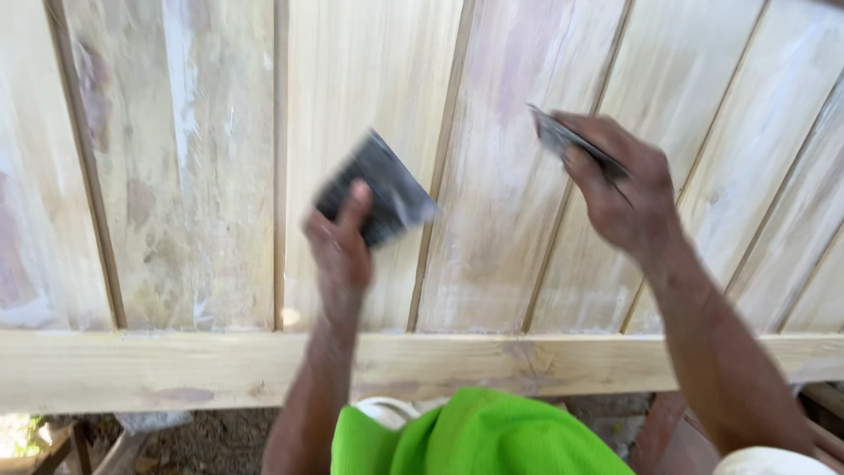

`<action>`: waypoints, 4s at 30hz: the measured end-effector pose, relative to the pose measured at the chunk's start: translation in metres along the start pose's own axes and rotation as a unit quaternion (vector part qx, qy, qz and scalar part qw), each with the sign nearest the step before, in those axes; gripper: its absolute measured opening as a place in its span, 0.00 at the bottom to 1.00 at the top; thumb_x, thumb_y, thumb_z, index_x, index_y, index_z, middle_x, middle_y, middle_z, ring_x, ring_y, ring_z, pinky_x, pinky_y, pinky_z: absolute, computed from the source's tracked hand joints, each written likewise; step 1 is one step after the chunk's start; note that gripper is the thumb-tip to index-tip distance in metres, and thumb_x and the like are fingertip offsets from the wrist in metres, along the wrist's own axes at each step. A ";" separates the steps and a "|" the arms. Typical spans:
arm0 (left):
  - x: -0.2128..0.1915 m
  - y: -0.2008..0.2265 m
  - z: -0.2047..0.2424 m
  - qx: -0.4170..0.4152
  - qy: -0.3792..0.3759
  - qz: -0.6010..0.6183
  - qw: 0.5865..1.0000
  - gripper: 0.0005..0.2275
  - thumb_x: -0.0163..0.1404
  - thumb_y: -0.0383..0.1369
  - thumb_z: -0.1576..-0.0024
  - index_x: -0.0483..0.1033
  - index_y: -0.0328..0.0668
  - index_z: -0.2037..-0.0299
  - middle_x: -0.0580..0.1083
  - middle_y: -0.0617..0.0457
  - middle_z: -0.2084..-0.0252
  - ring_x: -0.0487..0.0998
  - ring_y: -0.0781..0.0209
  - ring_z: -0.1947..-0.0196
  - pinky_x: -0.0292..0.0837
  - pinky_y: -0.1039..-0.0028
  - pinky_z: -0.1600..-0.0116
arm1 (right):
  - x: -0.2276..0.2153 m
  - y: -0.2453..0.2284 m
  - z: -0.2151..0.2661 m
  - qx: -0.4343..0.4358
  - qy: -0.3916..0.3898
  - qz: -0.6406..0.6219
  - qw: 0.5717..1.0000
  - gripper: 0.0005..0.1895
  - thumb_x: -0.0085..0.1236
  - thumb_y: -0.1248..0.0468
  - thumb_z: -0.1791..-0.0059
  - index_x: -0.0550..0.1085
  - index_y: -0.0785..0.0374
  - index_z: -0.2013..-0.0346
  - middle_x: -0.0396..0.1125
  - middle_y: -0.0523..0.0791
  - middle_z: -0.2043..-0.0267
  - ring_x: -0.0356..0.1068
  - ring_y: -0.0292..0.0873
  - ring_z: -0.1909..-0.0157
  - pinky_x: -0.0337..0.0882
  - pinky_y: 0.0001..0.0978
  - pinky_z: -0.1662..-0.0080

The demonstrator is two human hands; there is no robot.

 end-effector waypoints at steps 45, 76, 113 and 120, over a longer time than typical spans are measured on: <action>0.102 0.038 -0.083 0.192 -0.030 -0.148 0.970 0.23 0.46 0.52 0.33 0.73 0.39 0.69 0.62 0.65 0.78 0.60 0.73 0.78 0.54 0.77 0.75 | -0.060 0.125 -0.031 -0.144 0.195 0.266 0.933 0.20 0.67 0.77 0.46 0.78 0.64 0.40 0.74 0.47 0.46 0.73 0.48 0.51 0.76 0.39 0.59; 0.087 0.045 -0.122 0.291 -0.013 -0.135 0.947 0.27 0.46 0.50 0.25 0.70 0.31 0.67 0.62 0.60 0.73 0.59 0.71 0.70 0.55 0.78 0.64 | -0.063 0.165 -0.132 -0.099 0.094 0.406 0.904 0.22 0.71 0.70 0.52 0.80 0.50 0.45 0.72 0.40 0.44 0.70 0.45 0.41 0.79 0.38 0.51; 0.088 0.049 -0.123 0.283 -0.016 -0.170 0.944 0.29 0.43 0.53 0.28 0.78 0.25 0.54 0.64 0.61 0.72 0.60 0.74 0.72 0.55 0.78 0.65 | 0.004 0.168 -0.134 -0.091 0.209 0.398 0.889 0.23 0.70 0.57 0.46 0.75 0.50 0.37 0.61 0.44 0.35 0.57 0.50 0.31 0.68 0.51 0.42; 0.088 0.046 -0.118 0.296 -0.046 -0.139 0.944 0.27 0.43 0.52 0.28 0.76 0.26 0.54 0.66 0.61 0.71 0.62 0.73 0.70 0.56 0.78 0.65 | -0.026 0.144 -0.145 -0.005 0.072 0.274 0.959 0.17 0.67 0.58 0.44 0.78 0.55 0.42 0.69 0.43 0.43 0.63 0.51 0.40 0.66 0.53 0.50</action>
Point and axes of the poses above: each hand's wrist, its own z-axis away from the middle knuckle, its own x-axis out of the palm, y = z × x, the point moved 5 cm from there along -z, towards the middle knuckle
